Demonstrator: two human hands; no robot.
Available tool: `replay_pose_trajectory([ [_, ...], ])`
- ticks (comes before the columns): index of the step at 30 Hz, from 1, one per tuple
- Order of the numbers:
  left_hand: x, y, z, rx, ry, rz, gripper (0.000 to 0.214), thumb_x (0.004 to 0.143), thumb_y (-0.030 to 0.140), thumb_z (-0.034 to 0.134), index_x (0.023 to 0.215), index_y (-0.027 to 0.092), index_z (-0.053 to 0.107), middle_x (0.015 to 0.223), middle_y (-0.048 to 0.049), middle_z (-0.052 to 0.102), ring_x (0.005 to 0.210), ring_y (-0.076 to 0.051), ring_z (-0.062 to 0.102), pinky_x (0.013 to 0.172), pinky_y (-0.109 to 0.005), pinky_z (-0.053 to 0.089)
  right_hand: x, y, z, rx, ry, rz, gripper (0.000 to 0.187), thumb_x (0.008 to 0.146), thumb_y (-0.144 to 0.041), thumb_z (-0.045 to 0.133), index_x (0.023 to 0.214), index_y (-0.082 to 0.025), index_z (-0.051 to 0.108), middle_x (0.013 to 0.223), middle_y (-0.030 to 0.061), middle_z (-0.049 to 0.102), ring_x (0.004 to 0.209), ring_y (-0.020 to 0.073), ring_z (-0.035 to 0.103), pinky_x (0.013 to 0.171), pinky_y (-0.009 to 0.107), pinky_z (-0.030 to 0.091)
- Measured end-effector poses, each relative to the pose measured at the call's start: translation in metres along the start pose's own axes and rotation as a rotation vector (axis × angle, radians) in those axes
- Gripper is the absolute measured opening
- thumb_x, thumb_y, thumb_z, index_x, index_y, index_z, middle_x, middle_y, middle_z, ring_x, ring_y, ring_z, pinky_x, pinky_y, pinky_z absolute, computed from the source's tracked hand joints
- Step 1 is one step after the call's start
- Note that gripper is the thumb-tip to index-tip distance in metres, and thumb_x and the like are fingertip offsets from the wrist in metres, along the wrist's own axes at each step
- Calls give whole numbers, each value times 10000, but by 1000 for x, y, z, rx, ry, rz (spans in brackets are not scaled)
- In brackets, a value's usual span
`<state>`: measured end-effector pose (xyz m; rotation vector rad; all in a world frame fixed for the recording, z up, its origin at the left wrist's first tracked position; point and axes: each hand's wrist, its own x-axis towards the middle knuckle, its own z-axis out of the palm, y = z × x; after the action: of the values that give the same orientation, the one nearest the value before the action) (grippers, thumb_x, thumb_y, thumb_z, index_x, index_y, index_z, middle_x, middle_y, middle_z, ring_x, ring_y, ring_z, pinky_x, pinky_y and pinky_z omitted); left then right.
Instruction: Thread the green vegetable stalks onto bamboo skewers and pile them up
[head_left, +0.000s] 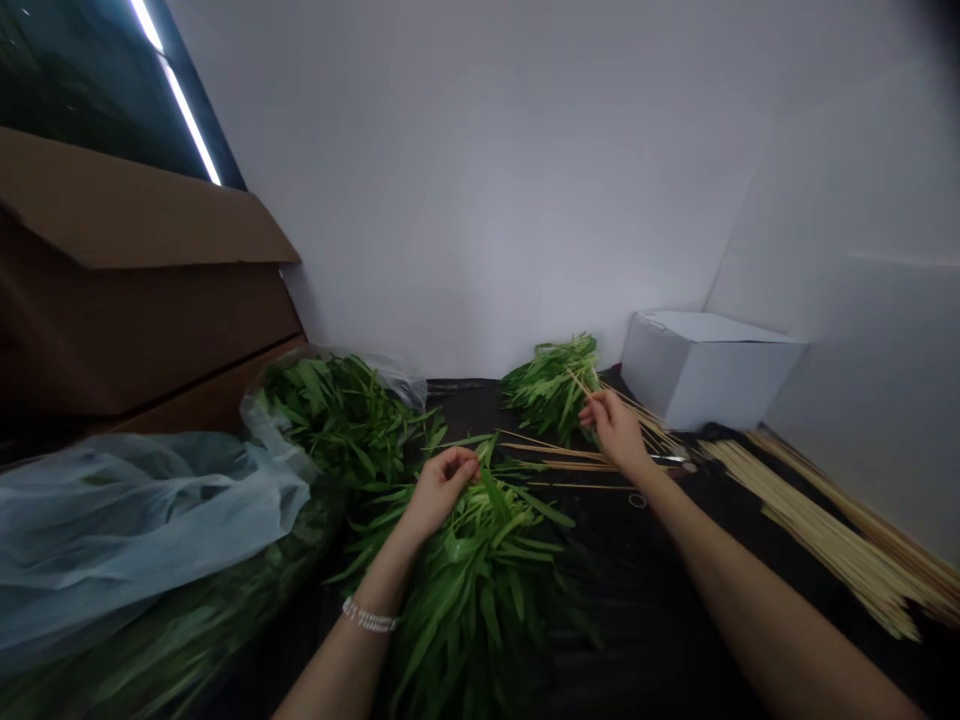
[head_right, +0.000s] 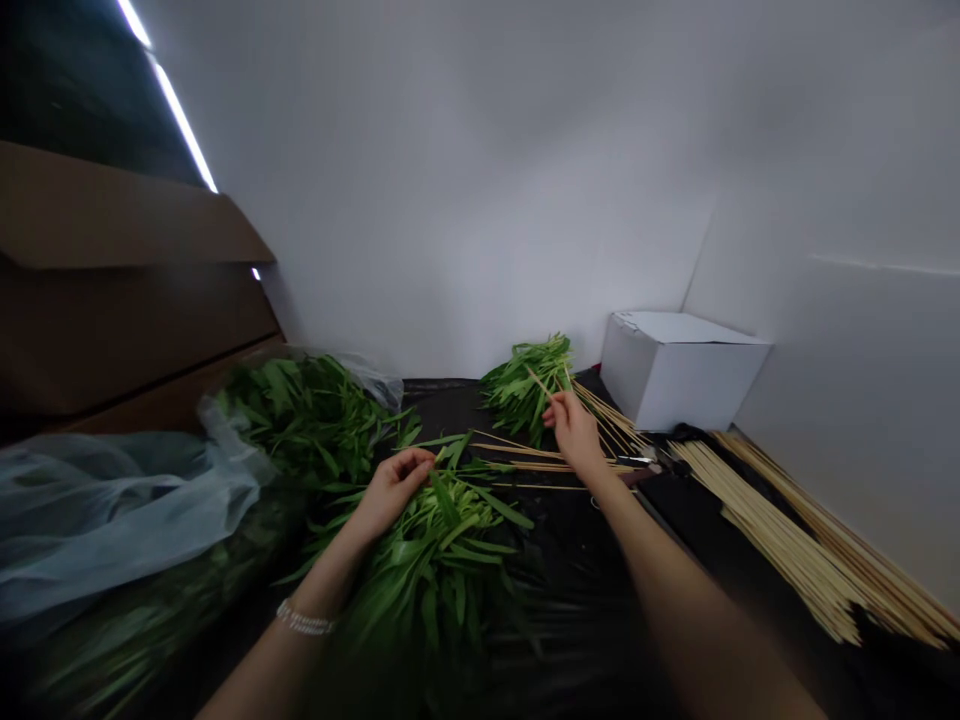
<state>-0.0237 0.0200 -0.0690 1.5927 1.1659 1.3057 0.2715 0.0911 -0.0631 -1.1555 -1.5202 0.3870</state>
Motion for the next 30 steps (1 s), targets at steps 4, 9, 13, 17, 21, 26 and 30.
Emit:
replay_pose_trajectory([
  [4, 0, -8, 2, 69, -18, 23, 230, 735, 364, 637, 793, 144, 665, 663, -13, 653, 607, -140, 566, 617, -250, 435, 45, -4, -21, 377, 248, 285, 237, 848, -447, 549, 876, -228, 462, 605, -57, 622, 514, 114, 604, 489, 202, 444],
  [9, 2, -14, 0, 130, -26, 57, 224, 750, 333, 611, 833, 139, 685, 680, -15, 652, 618, -144, 559, 615, -246, 424, 76, -11, -58, 466, 438, 382, 81, 924, -290, 432, 883, -234, 391, 574, -70, 590, 467, 89, 568, 469, 185, 447],
  [13, 2, -12, -1, 141, -45, 63, 220, 756, 321, 598, 836, 135, 685, 678, -15, 646, 614, -143, 554, 614, -244, 417, 81, -22, -91, 453, 432, 392, 46, 918, -217, 417, 872, -225, 418, 571, -58, 584, 454, 87, 552, 462, 188, 444],
  [17, 1, -7, 0, 158, -43, 83, 224, 753, 328, 604, 828, 137, 692, 689, -23, 662, 623, -152, 567, 623, -253, 428, 72, -38, -114, 305, 383, 295, 50, 882, -232, 505, 852, -216, 468, 575, -40, 597, 388, 75, 431, 379, 171, 305],
  [21, 0, 8, -7, 129, 11, 102, 273, 770, 362, 601, 897, 137, 691, 732, -36, 678, 671, -168, 600, 668, -268, 457, 39, -59, -90, 11, 275, 96, 52, 880, -249, 538, 888, -204, 563, 567, -35, 589, 449, 90, 453, 458, 197, 317],
  [26, -8, 33, -13, 262, -1, 166, 338, 856, 383, 507, 1034, 155, 681, 912, -75, 704, 847, -206, 633, 799, -313, 473, -12, -75, -1, -632, -50, -252, 219, 960, -311, 398, 1021, -221, 588, 806, 32, 680, 687, 160, 596, 605, 250, 350],
  [30, -22, 47, -9, 553, -248, 169, 365, 841, 434, 543, 1080, 203, 693, 1041, -83, 682, 990, -240, 613, 905, -356, 447, -29, -66, 52, -801, -284, -377, 280, 985, -286, 317, 1037, -226, 586, 893, 48, 681, 826, 171, 608, 649, 245, 345],
])
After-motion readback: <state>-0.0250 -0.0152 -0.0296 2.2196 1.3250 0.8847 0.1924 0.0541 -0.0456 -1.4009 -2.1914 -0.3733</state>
